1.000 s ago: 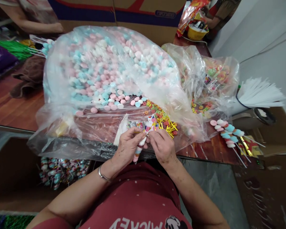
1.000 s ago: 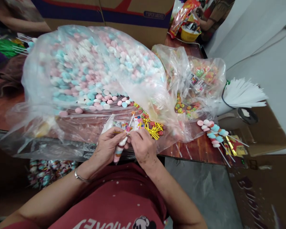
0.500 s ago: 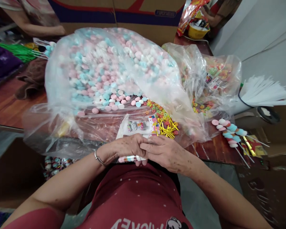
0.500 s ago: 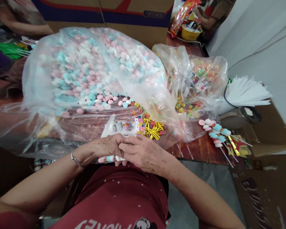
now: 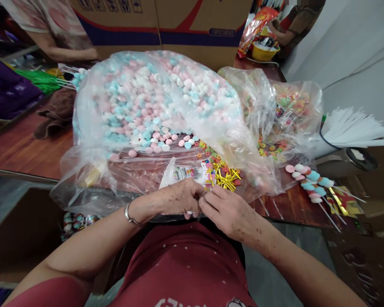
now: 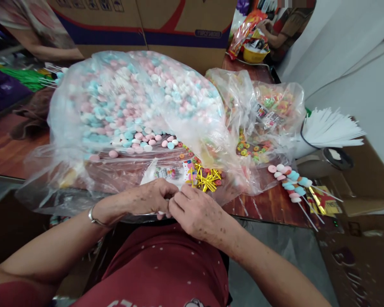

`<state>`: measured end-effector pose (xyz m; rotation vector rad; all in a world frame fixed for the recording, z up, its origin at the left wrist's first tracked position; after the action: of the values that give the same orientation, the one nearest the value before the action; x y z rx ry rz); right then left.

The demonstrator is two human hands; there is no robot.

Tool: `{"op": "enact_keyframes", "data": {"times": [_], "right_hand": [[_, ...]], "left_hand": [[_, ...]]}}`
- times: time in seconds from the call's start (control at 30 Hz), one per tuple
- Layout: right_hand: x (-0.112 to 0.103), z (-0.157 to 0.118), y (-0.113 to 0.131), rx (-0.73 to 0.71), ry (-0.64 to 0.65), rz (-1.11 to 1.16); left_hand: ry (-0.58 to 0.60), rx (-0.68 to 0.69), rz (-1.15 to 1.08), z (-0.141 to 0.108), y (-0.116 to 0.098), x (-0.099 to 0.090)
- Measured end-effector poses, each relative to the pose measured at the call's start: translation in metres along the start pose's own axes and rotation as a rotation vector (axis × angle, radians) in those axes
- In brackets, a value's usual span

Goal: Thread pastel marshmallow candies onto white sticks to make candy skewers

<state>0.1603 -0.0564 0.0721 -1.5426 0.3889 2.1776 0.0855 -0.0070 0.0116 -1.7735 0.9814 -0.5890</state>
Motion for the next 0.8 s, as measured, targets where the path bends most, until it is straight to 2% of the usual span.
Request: {"op": "enact_keyframes", "data": {"times": [0.1,0.17,0.23,0.33,0.4,0.43,0.47,0.5,0.57,0.63,0.7,0.77,0.8], "right_hand": [[0.002,-0.001,0.001,0.002,-0.001,0.015],[0.007,-0.001,-0.001,0.052,-0.024,-0.023],[0.013,0.0,-0.009,0.148,-0.073,-0.099],[0.019,-0.001,-0.034,0.394,-0.204,-0.111],[0.02,-0.004,-0.055,0.586,-0.316,0.061],[0.02,-0.006,-0.064,0.677,-0.375,0.187],[0.019,-0.007,-0.071,0.755,-0.436,0.318],[0.017,-0.008,-0.074,0.813,-0.494,0.438],[0.011,-0.006,-0.072,0.861,-0.594,0.606],[0.003,0.002,-0.059,0.808,-0.648,0.681],[-0.004,0.013,-0.042,0.697,-0.654,0.699],[-0.005,0.021,-0.028,0.609,-0.632,0.694],[-0.003,0.023,-0.025,0.591,-0.619,0.687]], "left_hand": [[0.044,-0.049,0.058,0.002,0.003,0.003],[-0.033,-0.024,0.263,0.003,0.001,0.001],[-0.25,0.059,0.599,0.003,-0.008,-0.006],[-0.717,0.325,1.03,-0.007,-0.034,-0.007],[-0.989,0.572,1.126,-0.023,-0.047,0.003],[-1.074,0.692,1.12,-0.03,-0.05,0.009],[-1.104,0.787,1.079,-0.036,-0.051,0.013],[-1.074,0.839,0.998,-0.038,-0.05,0.015],[-0.947,0.785,0.661,-0.035,-0.042,0.006],[-0.849,0.61,0.198,-0.029,-0.028,-0.012],[-0.832,0.512,-0.179,-0.032,-0.02,-0.03],[-0.825,0.582,-0.424,-0.045,-0.023,-0.045],[-0.786,0.652,-0.513,-0.054,-0.027,-0.051]]}}
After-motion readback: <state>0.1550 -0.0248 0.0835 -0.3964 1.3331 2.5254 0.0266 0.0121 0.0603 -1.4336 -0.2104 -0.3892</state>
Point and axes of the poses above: each hand's wrist, its own z-axis towards the middle knuckle, its own x-axis out of the palm, y = z × x, the point moved 7 cm from there along z, towards the middle knuckle, and after that the axes turned 1 degree about x, right-handed, at the moved point
